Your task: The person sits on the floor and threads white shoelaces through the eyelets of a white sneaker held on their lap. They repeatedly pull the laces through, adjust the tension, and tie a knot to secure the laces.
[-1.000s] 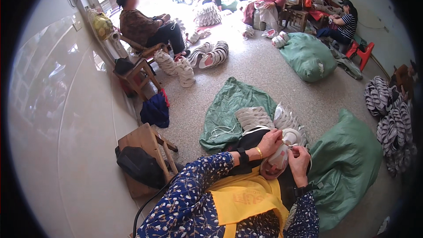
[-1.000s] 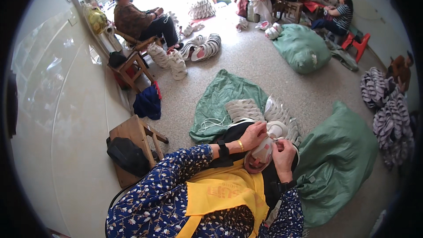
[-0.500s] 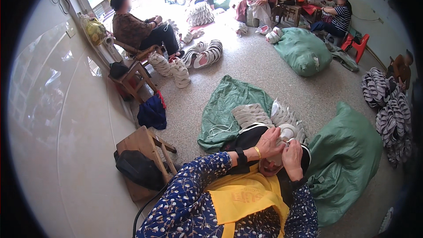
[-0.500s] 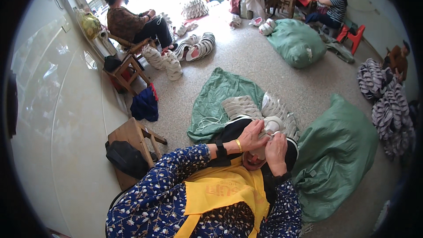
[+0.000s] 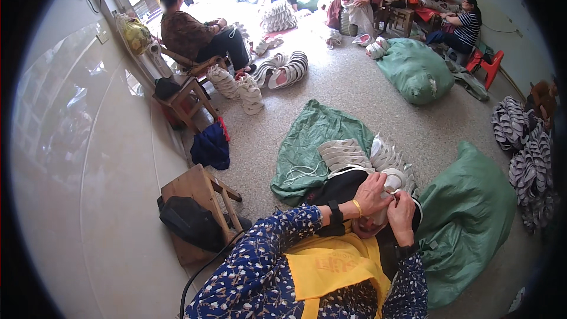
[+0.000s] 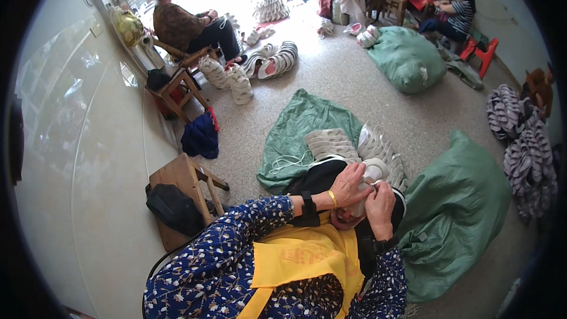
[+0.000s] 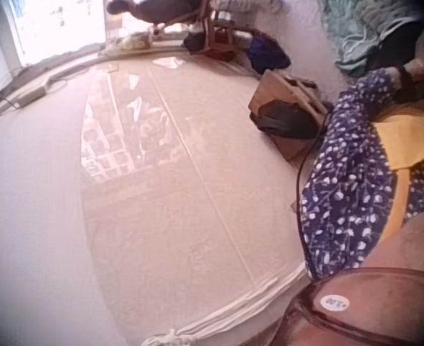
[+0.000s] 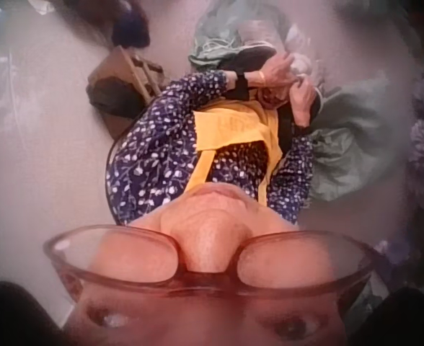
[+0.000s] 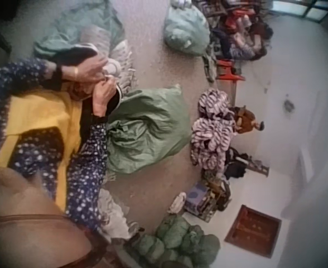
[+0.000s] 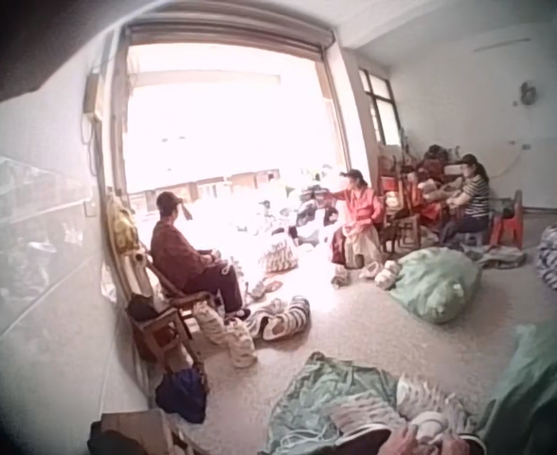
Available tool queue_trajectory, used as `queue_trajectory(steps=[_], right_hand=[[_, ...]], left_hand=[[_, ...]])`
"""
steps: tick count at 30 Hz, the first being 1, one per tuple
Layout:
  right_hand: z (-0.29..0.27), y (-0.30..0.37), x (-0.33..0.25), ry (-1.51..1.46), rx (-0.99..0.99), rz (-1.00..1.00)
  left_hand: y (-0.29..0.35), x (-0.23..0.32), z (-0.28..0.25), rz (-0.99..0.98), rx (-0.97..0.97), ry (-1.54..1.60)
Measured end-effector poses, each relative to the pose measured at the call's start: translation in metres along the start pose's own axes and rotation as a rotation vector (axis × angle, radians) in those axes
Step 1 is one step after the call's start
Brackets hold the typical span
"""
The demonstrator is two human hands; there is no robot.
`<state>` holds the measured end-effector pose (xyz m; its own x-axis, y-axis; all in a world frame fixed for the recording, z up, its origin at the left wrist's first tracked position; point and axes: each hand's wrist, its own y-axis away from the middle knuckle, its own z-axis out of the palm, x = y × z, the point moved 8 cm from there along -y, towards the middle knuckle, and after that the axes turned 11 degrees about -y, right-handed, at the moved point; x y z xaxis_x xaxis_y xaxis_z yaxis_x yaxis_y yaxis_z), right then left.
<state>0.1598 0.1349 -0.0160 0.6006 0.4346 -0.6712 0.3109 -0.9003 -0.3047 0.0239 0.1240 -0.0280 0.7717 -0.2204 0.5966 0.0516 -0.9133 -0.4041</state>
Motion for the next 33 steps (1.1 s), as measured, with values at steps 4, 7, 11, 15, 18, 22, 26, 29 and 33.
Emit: queue_trajectory(steps=[4, 7, 11, 15, 18, 22, 26, 29, 33], right_hand=[[-0.002, 0.000, 0.004, 0.009, 0.029, -0.005], [-0.001, 0.000, 0.009, -0.033, 0.009, 0.045], [-0.002, 0.002, 0.009, -0.041, 0.025, 0.042], [-0.004, 0.001, 0.018, -0.096, 0.036, 0.099], [-0.006, 0.001, 0.022, -0.124, 0.055, 0.115], [-0.009, -0.002, 0.026, -0.125, 0.064, 0.096], [-0.008, -0.003, 0.030, -0.216, 0.022, 0.159], [-0.013, -0.002, 0.022, -0.214, 0.024, 0.099], [-0.016, 0.001, 0.008, -0.256, 0.048, 0.032]], left_hand=[[-0.001, 0.000, 0.002, 0.005, 0.002, -0.004], [0.000, 0.000, 0.000, 0.011, 0.022, -0.009], [0.001, -0.001, -0.001, 0.009, 0.040, -0.014], [0.001, -0.001, -0.001, -0.005, 0.030, -0.025], [0.003, 0.000, -0.003, -0.015, 0.034, -0.022], [0.003, 0.001, -0.004, -0.020, 0.028, -0.017], [0.004, -0.001, -0.003, -0.018, 0.037, -0.014], [0.004, 0.000, -0.004, -0.009, 0.042, -0.011], [0.003, 0.002, -0.005, -0.003, 0.037, -0.012]])
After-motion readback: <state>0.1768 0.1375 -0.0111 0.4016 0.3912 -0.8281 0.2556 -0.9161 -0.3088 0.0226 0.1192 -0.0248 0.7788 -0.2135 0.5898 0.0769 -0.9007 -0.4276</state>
